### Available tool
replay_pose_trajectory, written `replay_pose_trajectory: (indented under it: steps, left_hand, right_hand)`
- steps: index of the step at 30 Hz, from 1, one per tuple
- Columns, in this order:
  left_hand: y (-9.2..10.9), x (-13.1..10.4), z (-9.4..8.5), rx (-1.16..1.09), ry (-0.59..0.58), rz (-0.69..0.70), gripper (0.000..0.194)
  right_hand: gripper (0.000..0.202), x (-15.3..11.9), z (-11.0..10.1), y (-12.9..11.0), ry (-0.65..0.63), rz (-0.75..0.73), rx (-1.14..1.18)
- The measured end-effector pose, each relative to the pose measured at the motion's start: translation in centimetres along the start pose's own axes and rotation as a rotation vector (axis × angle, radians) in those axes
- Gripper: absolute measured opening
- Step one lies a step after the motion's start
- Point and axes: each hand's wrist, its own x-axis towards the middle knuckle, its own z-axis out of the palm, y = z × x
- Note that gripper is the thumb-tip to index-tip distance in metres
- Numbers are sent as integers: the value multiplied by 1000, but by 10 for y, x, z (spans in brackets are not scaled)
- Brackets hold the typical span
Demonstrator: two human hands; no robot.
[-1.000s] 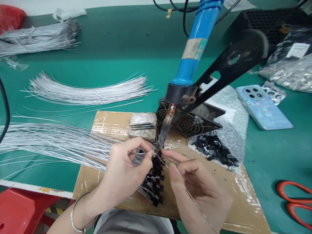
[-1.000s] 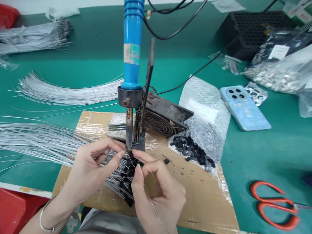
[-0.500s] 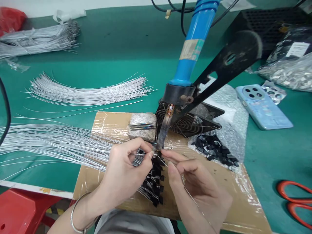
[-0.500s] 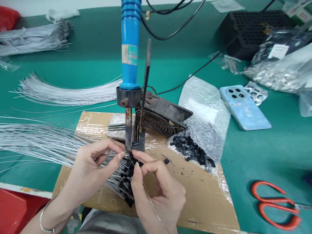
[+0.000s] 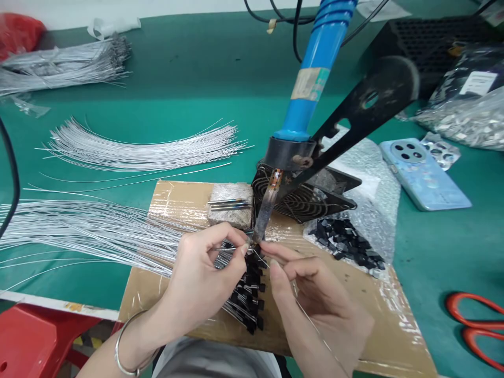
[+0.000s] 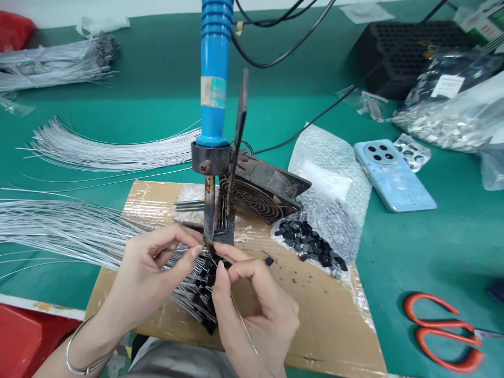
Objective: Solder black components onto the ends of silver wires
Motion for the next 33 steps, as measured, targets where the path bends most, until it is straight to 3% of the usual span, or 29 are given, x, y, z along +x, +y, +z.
replay_pose_trajectory:
  steps: [17,33]
  left_hand:
    - [-1,0,2,39,17,61,15]
    - [-3,-2,0,60,13,53,16]
  right_hand:
    - [19,1,-1,10,-13,-135,-28]
    - [18,2,1,10,5,-155,-34]
